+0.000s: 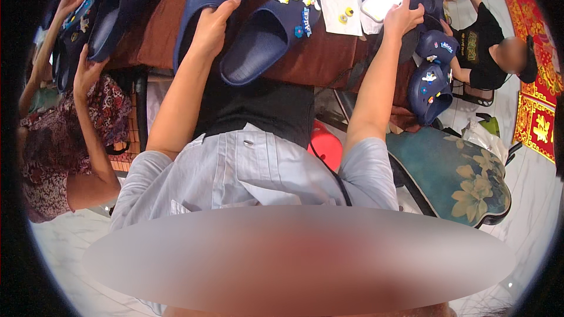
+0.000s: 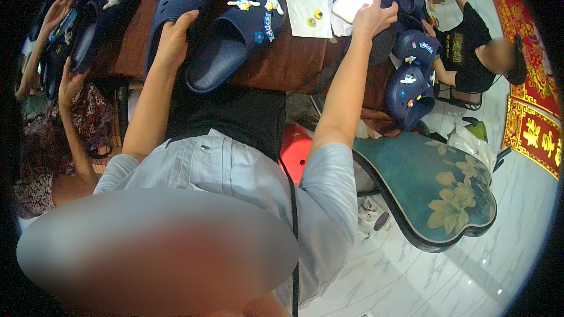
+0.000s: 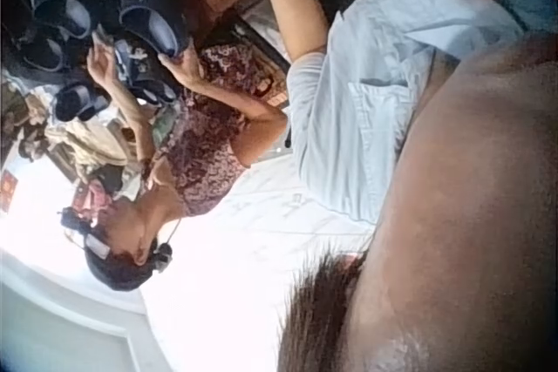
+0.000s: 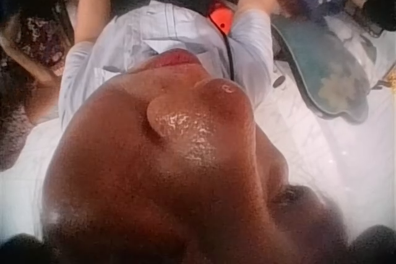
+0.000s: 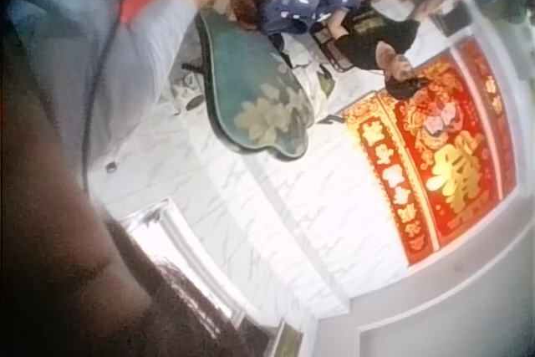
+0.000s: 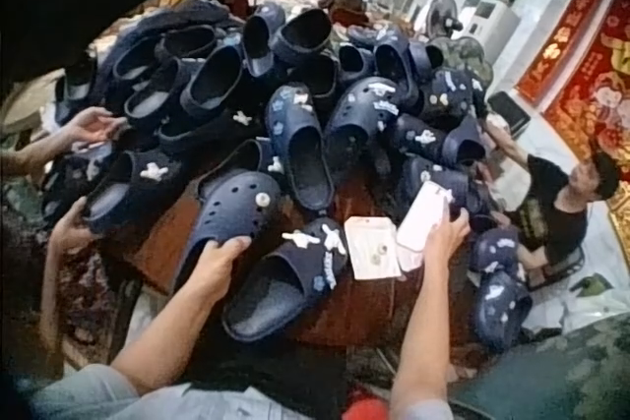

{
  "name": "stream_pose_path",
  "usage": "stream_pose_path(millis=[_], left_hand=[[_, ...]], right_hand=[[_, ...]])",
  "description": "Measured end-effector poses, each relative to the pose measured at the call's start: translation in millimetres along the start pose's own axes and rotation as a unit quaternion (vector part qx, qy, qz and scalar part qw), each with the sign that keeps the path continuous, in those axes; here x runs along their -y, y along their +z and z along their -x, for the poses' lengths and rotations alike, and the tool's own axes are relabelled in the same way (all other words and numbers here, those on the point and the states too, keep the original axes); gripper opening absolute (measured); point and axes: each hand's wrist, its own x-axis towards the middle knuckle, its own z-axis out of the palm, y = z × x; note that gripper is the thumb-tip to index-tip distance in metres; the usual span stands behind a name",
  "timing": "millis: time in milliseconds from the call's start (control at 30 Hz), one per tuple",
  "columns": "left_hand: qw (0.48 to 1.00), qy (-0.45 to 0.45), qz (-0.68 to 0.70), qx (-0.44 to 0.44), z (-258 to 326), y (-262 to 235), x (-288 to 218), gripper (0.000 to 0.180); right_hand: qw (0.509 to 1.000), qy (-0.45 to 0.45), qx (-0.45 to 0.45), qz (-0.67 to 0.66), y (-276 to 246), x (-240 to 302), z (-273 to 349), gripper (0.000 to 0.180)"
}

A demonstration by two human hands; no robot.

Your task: Attaching small decorative charms or jibbitz to blue clogs.

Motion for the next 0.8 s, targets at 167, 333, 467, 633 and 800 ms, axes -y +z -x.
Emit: stream_pose_path(millis=[167, 333, 467, 633, 800], left_hand=[[0.998, 0.052, 0.015, -0.019, -4.2, 0.3, 4.5, 0.039], [0.999, 0.047, 0.017, -0.016, -0.8, 1.1, 0.1, 0.037], [0.998, 0.049, 0.042, 0.006, -6.5, -5.6, 6.6, 0.035], [0.999, 0.035, 0.031, 0.015, -5.8, -6.9, 5.1, 0.04], [0.999, 0.032, 0.034, 0.013, -5.6, -4.3, 3.4, 0.04]], right_hand=[[1.0, 0.005, -0.006, -0.017, -7.9, -2.3, -0.4, 0.054], [0.999, -0.005, -0.019, -0.029, -17.3, 4.1, 14.8, 0.052], [0.997, -0.021, -0.021, -0.066, -22.4, 7.5, 33.8, 0.052], [0.993, -0.003, 0.011, -0.114, -31.3, 16.8, 53.1, 0.048], [0.991, -0.002, 0.006, -0.131, -25.4, 15.5, 63.8, 0.047]])
